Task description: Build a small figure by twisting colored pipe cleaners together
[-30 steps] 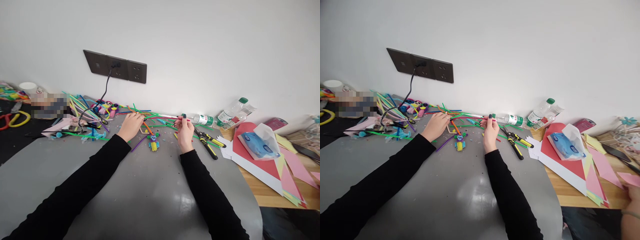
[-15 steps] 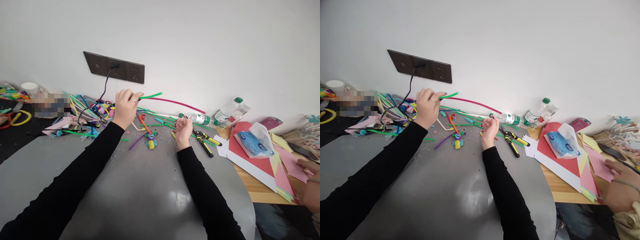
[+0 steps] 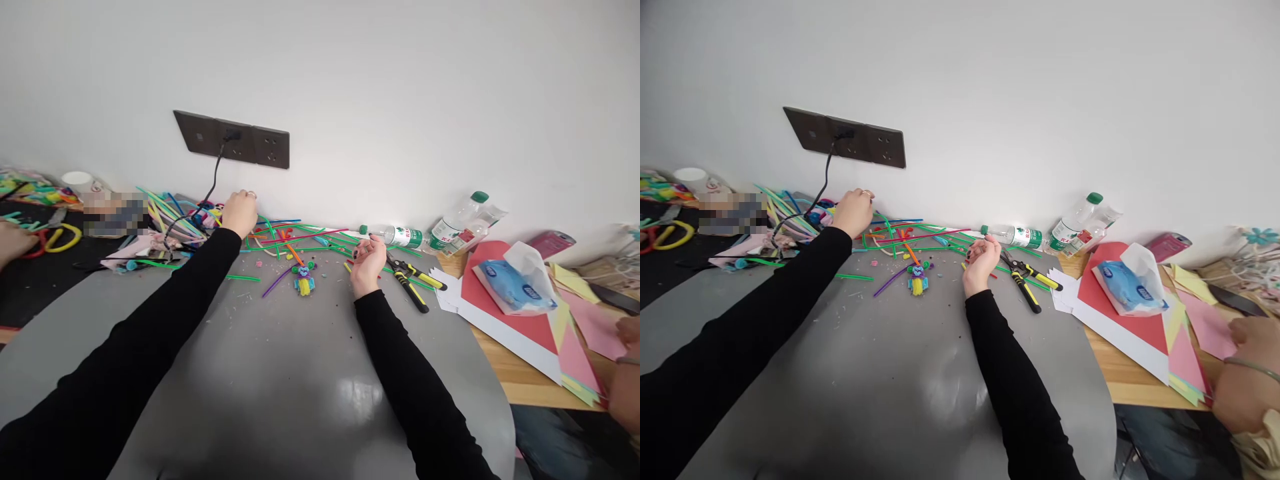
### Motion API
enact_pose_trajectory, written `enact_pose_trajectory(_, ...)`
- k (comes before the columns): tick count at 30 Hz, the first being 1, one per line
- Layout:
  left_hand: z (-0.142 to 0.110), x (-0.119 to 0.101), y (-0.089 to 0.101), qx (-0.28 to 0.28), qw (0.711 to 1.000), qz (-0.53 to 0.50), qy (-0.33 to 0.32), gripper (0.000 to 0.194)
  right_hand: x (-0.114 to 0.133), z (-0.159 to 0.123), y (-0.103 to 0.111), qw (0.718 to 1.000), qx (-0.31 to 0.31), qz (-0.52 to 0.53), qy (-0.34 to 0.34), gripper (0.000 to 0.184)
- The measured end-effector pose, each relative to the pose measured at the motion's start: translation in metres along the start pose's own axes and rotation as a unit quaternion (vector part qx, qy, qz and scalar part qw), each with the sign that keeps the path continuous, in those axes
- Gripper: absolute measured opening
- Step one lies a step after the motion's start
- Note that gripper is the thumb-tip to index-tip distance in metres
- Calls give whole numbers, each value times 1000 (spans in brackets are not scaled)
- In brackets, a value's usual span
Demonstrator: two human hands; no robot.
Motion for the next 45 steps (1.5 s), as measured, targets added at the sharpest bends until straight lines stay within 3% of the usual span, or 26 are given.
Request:
enact_pose_trajectory(2,5,14,-27,96,995,20,-9,45,-1,-1,-2,1000,9,-3,-3,17)
enact_pose_trajectory(3,6,15,-36,116,993,18,-19,43,-2,-1,-3,1000,13,-5,-6,17)
enact_pose_trajectory(7,-7,-2,-53,134,989,-8,-66,38,-6,-2,-2,999,5,6,-33,16)
enact_pose_trajectory(12,-34,-37,-35,81,982,-104,-137,43,-11,-3,-2,998,4,15,-53,17)
enact_pose_trajectory(15,-30,-13,-25,49,993,-90,-52,45,-12,-3,-2,999,6,7,-53,17)
enact_pose_trajectory(18,-15,19,-16,7,1000,0,8,40,-13,-2,-3,998,14,6,-58,17)
enact_pose_trajectory(23,8,33,-37,59,993,98,-34,28,-17,-2,-4,997,14,20,-74,17)
enact_pose_trajectory(27,12,24,-50,83,983,132,-95,21,-19,-2,-5,996,23,20,-79,14)
enact_pose_trajectory(33,12,12,-55,97,959,185,-191,29,-20,-3,-6,995,23,30,-90,14)
enact_pose_trajectory(38,14,8,-57,103,954,178,-220,29,-22,-4,-8,993,19,34,-110,14)
enact_pose_trajectory(45,19,17,-54,86,963,154,-206,21,-21,-3,-7,993,14,29,-112,13)
Point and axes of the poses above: each hand's wrist, its own z-axis towards the middle knuckle, its own y-axis out of the back of the hand, x = y × z, the point moved 10 cm from there along z, towards the middle knuckle, and after that the axes turned 12 degrees about z, right-handed, at the moved point
